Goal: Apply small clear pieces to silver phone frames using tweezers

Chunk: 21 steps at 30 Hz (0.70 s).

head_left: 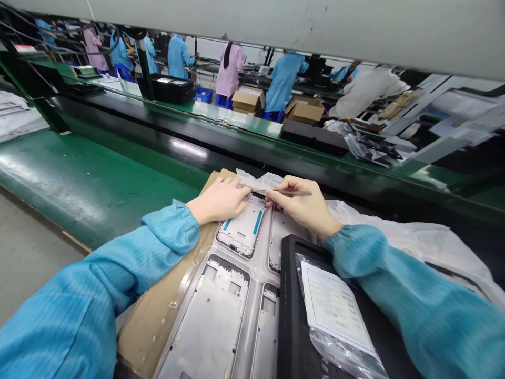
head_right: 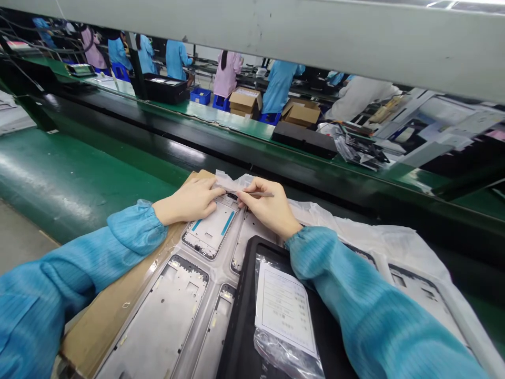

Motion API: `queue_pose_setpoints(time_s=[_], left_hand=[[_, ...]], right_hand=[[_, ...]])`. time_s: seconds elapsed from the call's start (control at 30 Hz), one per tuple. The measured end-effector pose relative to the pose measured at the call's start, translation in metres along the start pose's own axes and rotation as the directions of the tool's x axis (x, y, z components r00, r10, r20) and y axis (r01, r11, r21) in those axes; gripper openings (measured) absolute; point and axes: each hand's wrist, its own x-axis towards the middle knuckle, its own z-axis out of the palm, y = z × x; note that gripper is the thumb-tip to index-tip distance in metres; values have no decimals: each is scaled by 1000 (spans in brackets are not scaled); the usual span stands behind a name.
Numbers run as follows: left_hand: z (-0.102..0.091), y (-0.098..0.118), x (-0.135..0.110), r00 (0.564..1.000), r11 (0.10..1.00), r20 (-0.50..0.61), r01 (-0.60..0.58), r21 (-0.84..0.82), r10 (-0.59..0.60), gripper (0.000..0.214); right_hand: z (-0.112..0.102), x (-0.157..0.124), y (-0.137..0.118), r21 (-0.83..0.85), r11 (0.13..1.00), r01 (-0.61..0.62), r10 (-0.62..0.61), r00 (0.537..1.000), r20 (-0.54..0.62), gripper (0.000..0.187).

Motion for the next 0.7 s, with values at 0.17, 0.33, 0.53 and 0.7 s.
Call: queue_pose_setpoints(time_s=[0.17,0.33,0.53,0.7], left_hand=[[-3,4,1,1000,1000,12,22,15,-22,45],[-2,2,2,1000,999,3,19,26,-19,43],[0,-16,2,1000,1000,2,20,-13,-20,48],[-4,-38,5,997,999,74,21,-46,-17,54]], right_hand=[[-34,13,-22,-3,997,79,-77,972,-222,52],[-94,-4,-39,-55,993,104,-117,928,-354,41],[-94,-105,-25,-404,913,51,-68,997,-29,47],[-75,-133,-17,-512,835,201,-155,979,131,28]])
